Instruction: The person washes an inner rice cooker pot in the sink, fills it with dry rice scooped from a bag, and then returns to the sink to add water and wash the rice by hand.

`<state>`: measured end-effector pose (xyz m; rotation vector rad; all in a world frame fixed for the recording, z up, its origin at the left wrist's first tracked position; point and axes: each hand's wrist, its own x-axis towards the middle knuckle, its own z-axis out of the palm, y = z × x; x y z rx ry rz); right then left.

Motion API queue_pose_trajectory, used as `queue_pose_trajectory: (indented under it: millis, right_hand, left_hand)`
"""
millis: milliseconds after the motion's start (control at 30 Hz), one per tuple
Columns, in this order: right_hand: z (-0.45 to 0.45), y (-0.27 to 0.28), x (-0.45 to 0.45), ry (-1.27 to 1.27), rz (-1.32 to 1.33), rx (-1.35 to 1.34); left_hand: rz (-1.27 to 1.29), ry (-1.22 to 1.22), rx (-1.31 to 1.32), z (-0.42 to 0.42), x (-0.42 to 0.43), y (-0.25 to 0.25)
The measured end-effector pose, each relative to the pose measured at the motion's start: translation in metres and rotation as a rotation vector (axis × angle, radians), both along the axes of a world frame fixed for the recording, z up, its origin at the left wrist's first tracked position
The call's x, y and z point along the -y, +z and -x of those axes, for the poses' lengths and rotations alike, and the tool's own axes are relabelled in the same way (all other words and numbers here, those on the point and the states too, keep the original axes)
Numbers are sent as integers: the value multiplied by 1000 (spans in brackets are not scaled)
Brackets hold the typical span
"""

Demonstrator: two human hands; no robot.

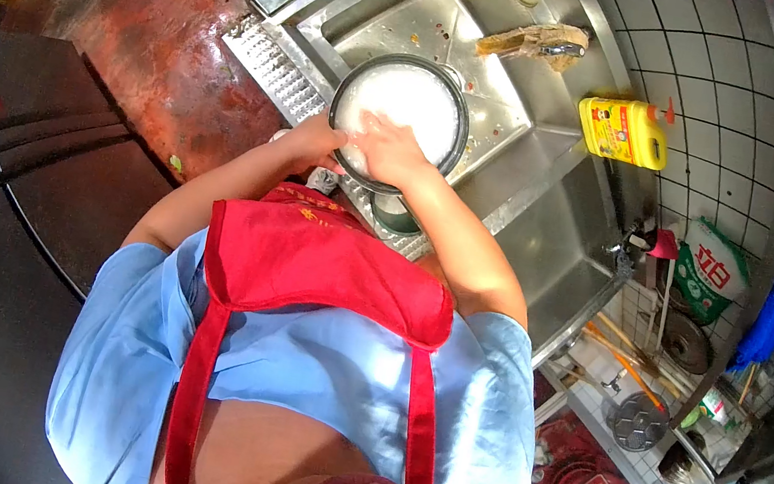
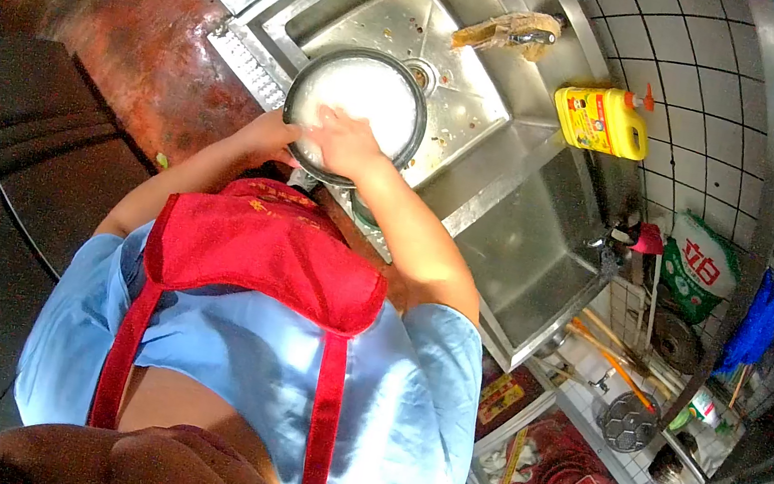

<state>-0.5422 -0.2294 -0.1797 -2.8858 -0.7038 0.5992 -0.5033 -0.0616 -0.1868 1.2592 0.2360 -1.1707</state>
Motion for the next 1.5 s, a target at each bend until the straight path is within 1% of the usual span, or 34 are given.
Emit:
queue_pose_trajectory:
  millis: [33, 67, 167, 200, 267, 333, 367, 433, 467, 567, 667, 767, 867, 900, 967, 1000, 1100, 1133, 1167, 1233, 1333, 1433, 1500]
  right_hand:
    - [-3, -24, 1, -48, -42, 8]
    - [-9, -22, -5, -95, -84, 14]
    - [-25, -8, -7, -124, 130, -371]
    - [-27, -11, -5, -115, 122, -389]
    - [-30, -25, 1, -99, 108, -424]
    - [-29, -66, 10, -280, 52, -383]
    - [-31, -61, 6, -368, 24, -360]
    - [-30, -46, 11, -386, 49, -307]
    - [-31, -24, 11, -396, 60, -280]
    - [-40, 11, 14, -262, 194, -519]
    - [-15, 54, 23, -231, 6, -281]
    - [3, 39, 36, -271, 102, -84]
    - [8, 18, 25, -457, 105, -181]
    - [7, 18, 20, -442, 98, -234]
    - [4, 27, 10, -407, 78, -339]
    - [7, 44, 9, -399, -30, -242]
    - [11, 33, 33, -444, -237, 183]
    - [8, 29, 45, -472, -322, 288]
    - [8, 34, 54, -557, -407, 291]
    - [10, 24, 70, -716, -533, 301]
    - [8, 39, 63, -1027, -712, 150]
    - [8, 37, 63, -1182, -752, 176]
    - [11, 26, 69, -1265, -919, 253]
  left_hand:
    - [0, -5, 22, -1, 0, 1]
    - [-2, -9, 43, -1, 0, 4]
    - [-41, -24, 58, -1, -1, 11]
    - [-57, -28, 59, -1, 0, 12]
    - [-55, -11, 53, 0, 1, -3]
    - [-41, -5, 44, 0, 1, -5]
    - [-27, -7, 37, -1, 1, 1]
    - [-19, -7, 36, -2, 1, 3]
    - [-24, -8, 40, -1, 1, 1]
    - [-60, -21, 45, -2, -1, 2]
    - [-84, -14, 48, -2, -1, 1]
    - [-81, -14, 56, -1, -1, 0]
    - [-94, -26, 44, -4, 0, 17]
    - [-104, -30, 36, -5, 1, 21]
    - [-81, -44, 29, -5, 2, 11]
    - [-72, -52, 25, -6, 1, 7]
    - [-91, -75, 17, -7, 2, 3]
    - [-67, -64, 26, -6, 2, 6]
    - [-41, -50, 34, -5, 3, 11]
    - [-13, -38, 44, -5, 4, 14]
    - [1, -41, 40, -6, 4, 17]
    - [12, -37, 20, -6, 4, 18]
    - [-19, -31, 10, -6, 5, 14]
